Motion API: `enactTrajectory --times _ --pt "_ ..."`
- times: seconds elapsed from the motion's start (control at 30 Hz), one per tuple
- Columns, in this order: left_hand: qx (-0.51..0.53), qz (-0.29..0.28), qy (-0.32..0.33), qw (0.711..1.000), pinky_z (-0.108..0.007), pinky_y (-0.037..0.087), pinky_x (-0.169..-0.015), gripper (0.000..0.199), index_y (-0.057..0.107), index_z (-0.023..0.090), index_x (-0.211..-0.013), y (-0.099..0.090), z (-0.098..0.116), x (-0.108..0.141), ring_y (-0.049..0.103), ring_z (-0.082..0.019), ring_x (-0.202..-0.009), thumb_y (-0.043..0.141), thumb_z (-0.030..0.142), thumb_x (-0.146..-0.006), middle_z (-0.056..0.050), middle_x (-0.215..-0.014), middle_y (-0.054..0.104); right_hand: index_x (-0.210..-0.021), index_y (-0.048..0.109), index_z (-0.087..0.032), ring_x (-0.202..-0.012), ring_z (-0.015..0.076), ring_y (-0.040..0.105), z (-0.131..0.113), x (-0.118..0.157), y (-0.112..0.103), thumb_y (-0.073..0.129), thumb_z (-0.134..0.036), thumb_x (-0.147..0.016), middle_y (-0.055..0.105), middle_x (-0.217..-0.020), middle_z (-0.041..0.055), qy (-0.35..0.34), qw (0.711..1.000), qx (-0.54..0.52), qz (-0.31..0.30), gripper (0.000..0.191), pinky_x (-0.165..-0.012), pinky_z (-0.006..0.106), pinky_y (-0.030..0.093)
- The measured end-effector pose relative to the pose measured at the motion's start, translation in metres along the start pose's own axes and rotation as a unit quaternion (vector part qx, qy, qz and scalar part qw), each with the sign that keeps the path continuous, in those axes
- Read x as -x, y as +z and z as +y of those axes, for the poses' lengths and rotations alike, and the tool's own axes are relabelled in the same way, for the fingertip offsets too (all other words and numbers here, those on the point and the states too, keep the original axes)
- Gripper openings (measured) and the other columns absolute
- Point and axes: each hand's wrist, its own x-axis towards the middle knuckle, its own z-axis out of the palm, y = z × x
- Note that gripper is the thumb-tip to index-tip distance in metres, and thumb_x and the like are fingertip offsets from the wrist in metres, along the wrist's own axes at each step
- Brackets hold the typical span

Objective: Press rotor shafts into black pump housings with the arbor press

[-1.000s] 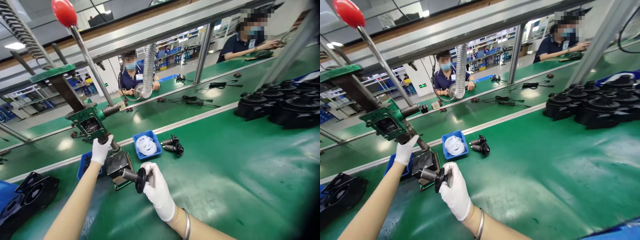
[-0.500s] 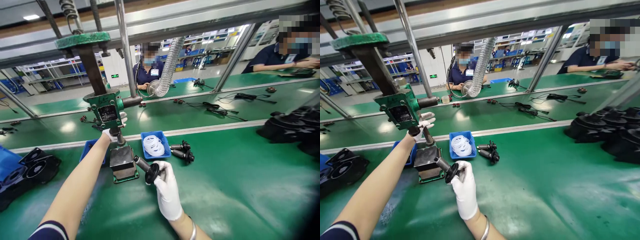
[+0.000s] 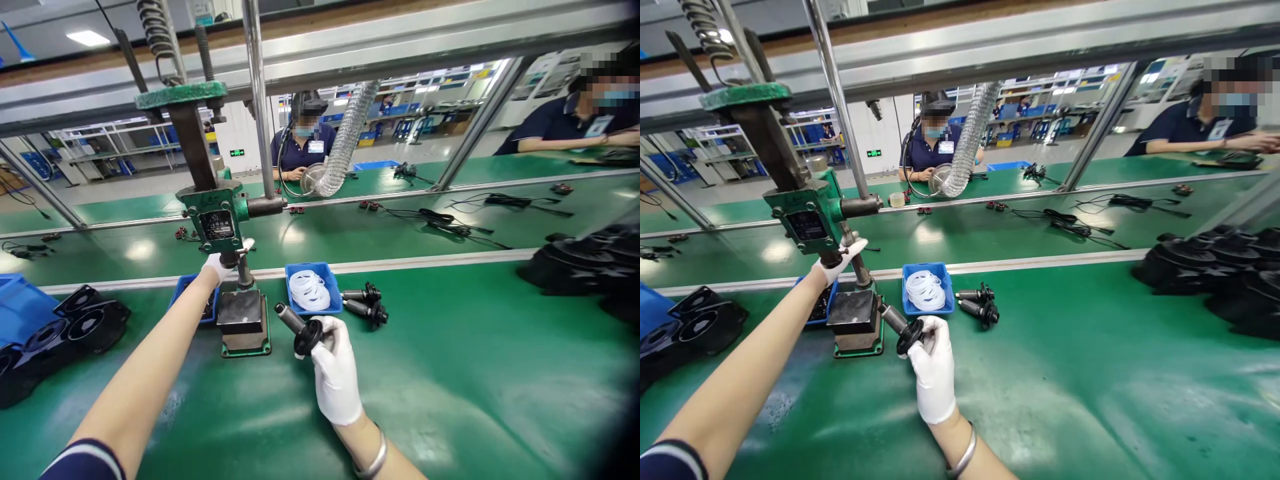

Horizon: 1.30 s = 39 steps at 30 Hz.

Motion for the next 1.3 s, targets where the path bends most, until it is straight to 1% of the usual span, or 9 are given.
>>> enactTrajectory --times 0.07,0.13,0.23,0.27,0.3,0.37,0.5,0.73,1.3 --pt "-0.091 -0.007 -0.009 0.996 -0.054 0.035 -0.112 0.055 0.067 0.017 -0.115 -0.009 -0.003 0.026 0.046 -0.041 -0.132 0.075 0.049 -0.070 -0.013 -0.126 0.066 -0.093 0.047 -0.024 -0.059 0.0099 0.052 0.000 -0.001 0.000 0.067 -0.025 -0.075 0.051 -0.081 -0.0049 0.002 1.000 -0.005 0.003 0.027 -0.051 0.024 0.051" --pt "-0.211 -0.055 0.004 0.976 -0.056 0.031 -0.114 0.067 0.066 0.018 -0.118 -0.017 -0.011 0.050 0.047 -0.043 -0.131 0.079 0.054 -0.064 -0.014 -0.129 0.064 -0.091 0.047 -0.024 -0.058 0.0093 0.052 0.000 -0.002 0.000 0.067 -0.023 -0.076 0.050 -0.079 -0.0056 0.007 1.000 -0.009 0.005 0.026 -0.050 0.023 0.051" --pt "-0.431 -0.189 0.090 0.878 -0.050 0.036 -0.113 0.087 0.051 0.015 -0.138 -0.018 -0.027 0.073 0.048 -0.039 -0.131 0.075 0.059 -0.067 -0.018 -0.141 0.053 -0.091 0.046 -0.024 -0.057 0.0082 0.053 0.001 -0.001 0.001 0.069 -0.022 -0.075 0.052 -0.079 -0.0060 0.017 1.000 -0.013 0.008 0.027 -0.049 0.022 0.050" --pt "-0.468 -0.212 0.115 0.850 -0.048 0.038 -0.111 0.091 0.045 0.013 -0.142 -0.016 -0.031 0.077 0.049 -0.037 -0.130 0.073 0.058 -0.069 -0.019 -0.143 0.052 -0.091 0.046 -0.024 -0.057 0.0082 0.053 0.002 -0.001 0.001 0.069 -0.021 -0.075 0.052 -0.080 -0.0060 0.020 1.000 -0.012 0.009 0.028 -0.049 0.021 0.050" --pt "-0.482 -0.219 0.130 0.839 -0.045 0.040 -0.110 0.092 0.043 0.012 -0.144 -0.013 -0.035 0.079 0.050 -0.036 -0.129 0.073 0.057 -0.069 -0.019 -0.143 0.052 -0.091 0.046 -0.023 -0.057 0.0082 0.053 0.003 0.000 0.001 0.069 -0.022 -0.075 0.052 -0.080 -0.0060 0.021 1.000 -0.011 0.010 0.028 -0.049 0.021 0.050" --pt "-0.489 -0.205 0.143 0.836 -0.044 0.043 -0.107 0.092 0.043 0.012 -0.144 -0.007 -0.040 0.080 0.054 -0.035 -0.125 0.073 0.056 -0.070 -0.019 -0.138 0.055 -0.090 0.046 -0.023 -0.057 0.0086 0.053 0.004 0.000 0.000 0.069 -0.023 -0.074 0.052 -0.079 -0.0061 0.020 1.000 -0.005 0.010 0.028 -0.049 0.022 0.050" --pt "-0.480 -0.163 0.147 0.849 -0.047 0.045 -0.103 0.088 0.046 0.011 -0.141 0.000 -0.043 0.079 0.056 -0.037 -0.120 0.071 0.058 -0.072 -0.020 -0.131 0.059 -0.091 0.045 -0.024 -0.056 0.0088 0.053 0.007 -0.004 -0.003 0.070 -0.026 -0.073 0.051 -0.078 -0.0064 0.011 1.000 0.001 0.014 0.030 -0.049 0.022 0.050" --pt "-0.471 -0.203 0.168 0.842 -0.048 0.041 -0.108 0.093 0.040 0.011 -0.145 -0.005 -0.046 0.077 0.050 -0.037 -0.127 0.077 0.046 -0.067 -0.021 -0.138 0.053 -0.092 0.044 -0.025 -0.053 0.0095 0.054 0.014 -0.009 -0.007 0.069 -0.028 -0.073 0.050 -0.076 -0.0070 -0.002 1.000 0.011 0.005 0.032 -0.047 0.023 0.050" --pt "-0.466 -0.207 0.190 0.839 -0.047 0.041 -0.108 0.092 0.042 0.008 -0.143 -0.007 -0.051 0.075 0.051 -0.036 -0.124 0.077 0.047 -0.068 -0.021 -0.138 0.053 -0.092 0.042 -0.025 -0.055 0.0089 0.052 0.015 -0.009 -0.008 0.067 -0.028 -0.076 0.049 -0.076 -0.0074 0.010 1.000 0.019 -0.009 0.031 -0.048 0.022 0.050"
